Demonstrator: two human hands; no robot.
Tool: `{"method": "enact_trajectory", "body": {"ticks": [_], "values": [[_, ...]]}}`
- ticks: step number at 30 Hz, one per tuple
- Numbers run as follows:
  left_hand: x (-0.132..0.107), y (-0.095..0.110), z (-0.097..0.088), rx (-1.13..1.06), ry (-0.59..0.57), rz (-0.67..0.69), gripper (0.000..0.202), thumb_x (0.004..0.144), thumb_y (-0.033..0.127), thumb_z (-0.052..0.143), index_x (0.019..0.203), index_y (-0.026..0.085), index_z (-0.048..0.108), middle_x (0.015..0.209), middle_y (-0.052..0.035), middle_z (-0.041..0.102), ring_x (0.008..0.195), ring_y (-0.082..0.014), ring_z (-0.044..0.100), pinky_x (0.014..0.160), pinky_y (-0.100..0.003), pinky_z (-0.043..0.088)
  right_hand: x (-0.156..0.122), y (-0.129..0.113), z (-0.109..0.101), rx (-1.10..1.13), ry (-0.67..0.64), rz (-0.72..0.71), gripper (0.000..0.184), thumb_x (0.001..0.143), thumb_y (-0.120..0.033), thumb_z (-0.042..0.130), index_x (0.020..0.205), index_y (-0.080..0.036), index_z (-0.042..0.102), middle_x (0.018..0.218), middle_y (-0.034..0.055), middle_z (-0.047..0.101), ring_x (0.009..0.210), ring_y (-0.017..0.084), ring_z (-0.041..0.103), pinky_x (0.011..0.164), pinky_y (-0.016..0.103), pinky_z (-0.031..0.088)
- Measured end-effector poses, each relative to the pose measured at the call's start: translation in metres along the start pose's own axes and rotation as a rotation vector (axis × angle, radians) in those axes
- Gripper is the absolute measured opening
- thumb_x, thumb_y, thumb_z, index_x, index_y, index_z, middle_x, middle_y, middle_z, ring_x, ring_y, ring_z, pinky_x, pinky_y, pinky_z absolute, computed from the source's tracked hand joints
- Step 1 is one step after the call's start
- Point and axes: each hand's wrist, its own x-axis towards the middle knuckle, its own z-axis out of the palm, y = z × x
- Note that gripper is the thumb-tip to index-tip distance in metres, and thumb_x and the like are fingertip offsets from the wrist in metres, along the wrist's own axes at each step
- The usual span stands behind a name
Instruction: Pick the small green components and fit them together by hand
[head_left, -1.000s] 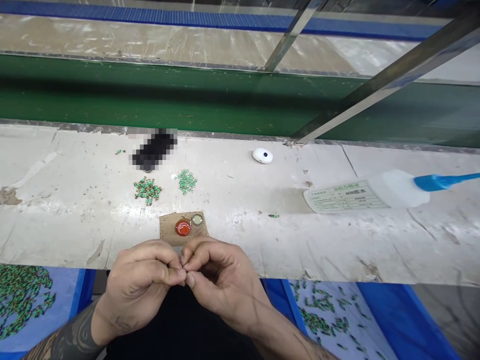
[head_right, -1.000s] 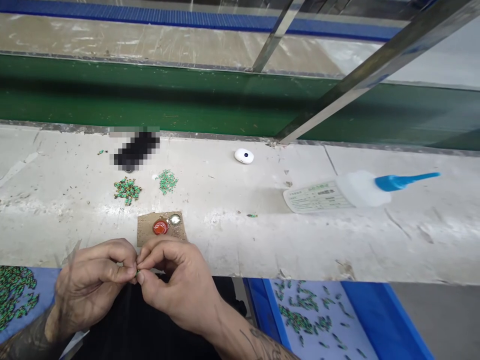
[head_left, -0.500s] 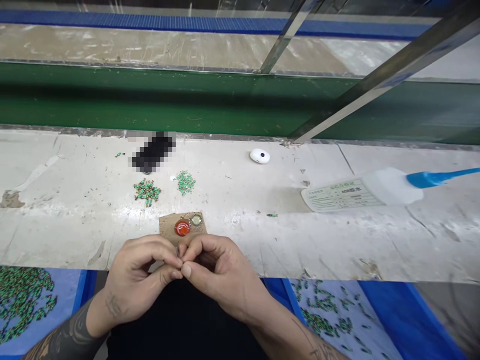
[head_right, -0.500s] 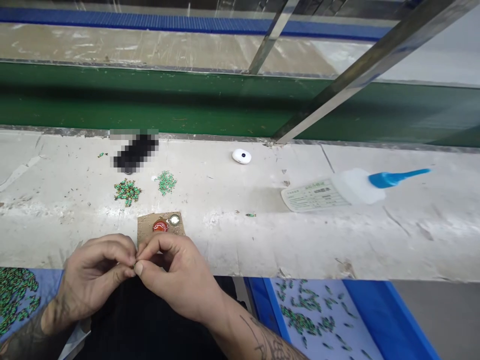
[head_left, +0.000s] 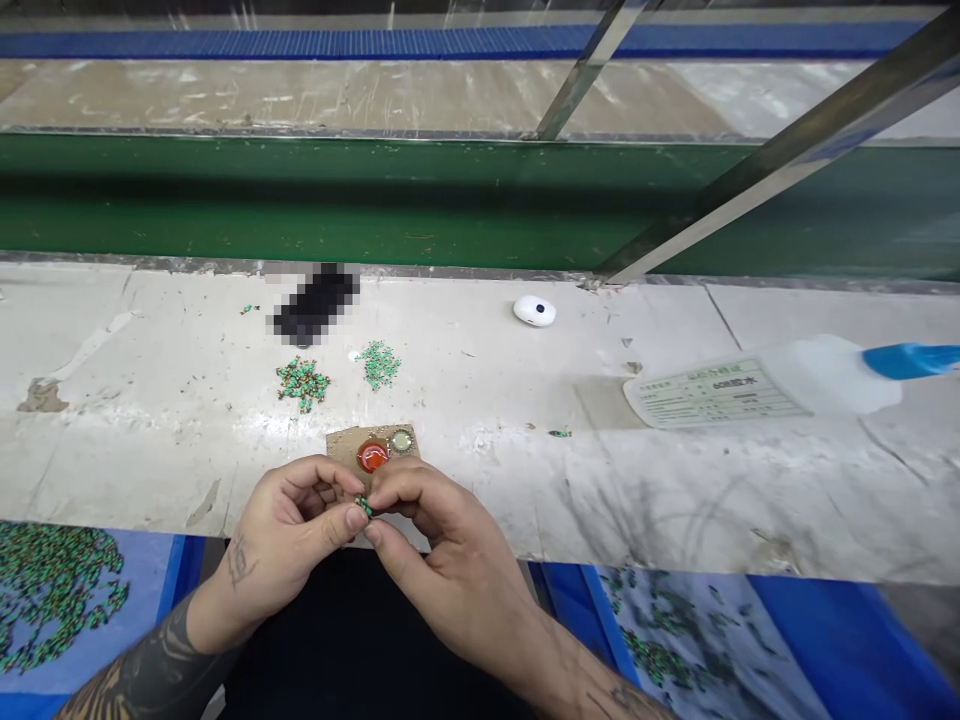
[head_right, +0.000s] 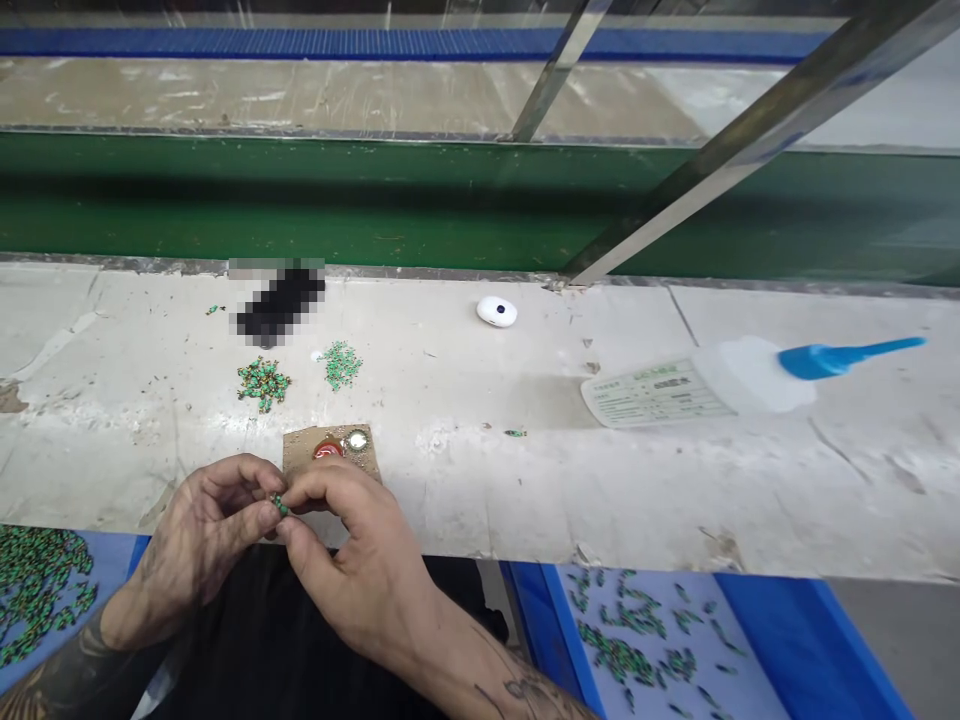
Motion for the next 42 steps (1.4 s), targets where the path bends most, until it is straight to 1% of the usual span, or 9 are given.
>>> {"method": "enact_trajectory", "body": {"ticks": [3,7,15,23,27,32,35,39,42], "values": [[0.001,-0.003,-0.002,-0.015,-0.009,-0.011,0.020,0.073,0.027,0.087,0.085,0.017,0.073,0.073,0.0015,0.070,0.065,-0.0079,0.065,0.063,-0.017,0.057,0.002,0.000,0.000,0.015,-0.006,0.010,0.014,0.088,-0.012,0.062,0.095,-0.024,0.062,0.092,0.0010,0.066,0.088,0.016,0.067,0.079,0.032,0.057],[0.002,-0.006,-0.006,-0.016,-0.030,-0.012,0.017,0.076,0.026,0.086,0.084,0.017,0.073,0.067,0.0027,0.067,0.061,-0.0058,0.062,0.060,-0.013,0.053,0.003,0.002,-0.001,0.041,-0.001,0.002,0.016,0.086,-0.011,0.065,0.097,-0.024,0.064,0.093,0.0005,0.066,0.085,0.015,0.068,0.078,0.030,0.059],[0.002,-0.006,-0.007,0.012,-0.023,-0.011,0.016,0.075,0.025,0.086,0.083,0.018,0.075,0.065,0.0025,0.069,0.059,-0.0056,0.062,0.058,-0.013,0.052,0.003,0.003,-0.002,-0.107,0.028,-0.140,0.014,0.086,-0.011,0.069,0.095,-0.021,0.069,0.089,0.0009,0.071,0.083,0.012,0.069,0.076,0.024,0.057],[-0.001,0.001,-0.005,0.114,0.000,0.125,0.009,0.073,0.016,0.085,0.073,0.017,0.076,0.071,0.0001,0.071,0.064,-0.0095,0.067,0.060,-0.017,0.055,0.001,0.002,-0.003,-0.150,0.008,-0.191,0.012,0.089,-0.011,0.067,0.095,-0.022,0.067,0.092,0.0026,0.071,0.078,0.012,0.070,0.067,0.021,0.058],[-0.004,0.004,-0.005,0.207,-0.017,0.200,0.007,0.076,0.014,0.082,0.075,0.019,0.078,0.074,-0.0012,0.072,0.066,-0.0110,0.067,0.060,-0.019,0.055,-0.003,0.000,-0.001,-0.169,-0.008,-0.170,0.012,0.093,-0.012,0.063,0.095,-0.024,0.065,0.094,0.0028,0.070,0.081,0.012,0.070,0.070,0.023,0.059],[-0.002,0.003,-0.004,0.241,-0.032,0.255,0.004,0.077,0.016,0.082,0.075,0.019,0.079,0.075,-0.0037,0.073,0.066,-0.0136,0.069,0.060,-0.022,0.057,-0.006,0.003,0.005,-0.181,0.045,-0.205,0.015,0.093,-0.009,0.062,0.095,-0.024,0.061,0.095,0.0015,0.069,0.085,0.012,0.069,0.074,0.023,0.057],[0.001,0.002,-0.004,0.242,-0.055,0.292,0.004,0.075,0.018,0.083,0.077,0.021,0.081,0.077,-0.0034,0.072,0.067,-0.0127,0.068,0.060,-0.020,0.056,-0.006,0.002,0.005,-0.095,0.050,-0.133,0.013,0.091,-0.012,0.064,0.093,-0.024,0.061,0.093,0.0004,0.067,0.086,0.013,0.067,0.077,0.025,0.056],[0.002,0.000,-0.003,0.192,-0.038,0.279,0.003,0.078,0.022,0.083,0.079,0.025,0.081,0.077,-0.0014,0.068,0.070,-0.0115,0.064,0.062,-0.020,0.054,-0.004,-0.001,0.004,0.155,0.010,0.136,0.016,0.090,-0.018,0.062,0.103,-0.027,0.062,0.098,0.0003,0.066,0.091,0.016,0.064,0.082,0.030,0.053],[0.000,-0.004,-0.003,0.178,-0.039,0.285,0.004,0.077,0.023,0.083,0.080,0.025,0.082,0.083,-0.0018,0.061,0.078,-0.0126,0.062,0.068,-0.022,0.055,-0.001,-0.002,0.002,0.300,-0.062,0.307,0.014,0.090,-0.024,0.062,0.104,-0.025,0.065,0.092,0.0007,0.064,0.084,0.015,0.061,0.076,0.029,0.051]]}}
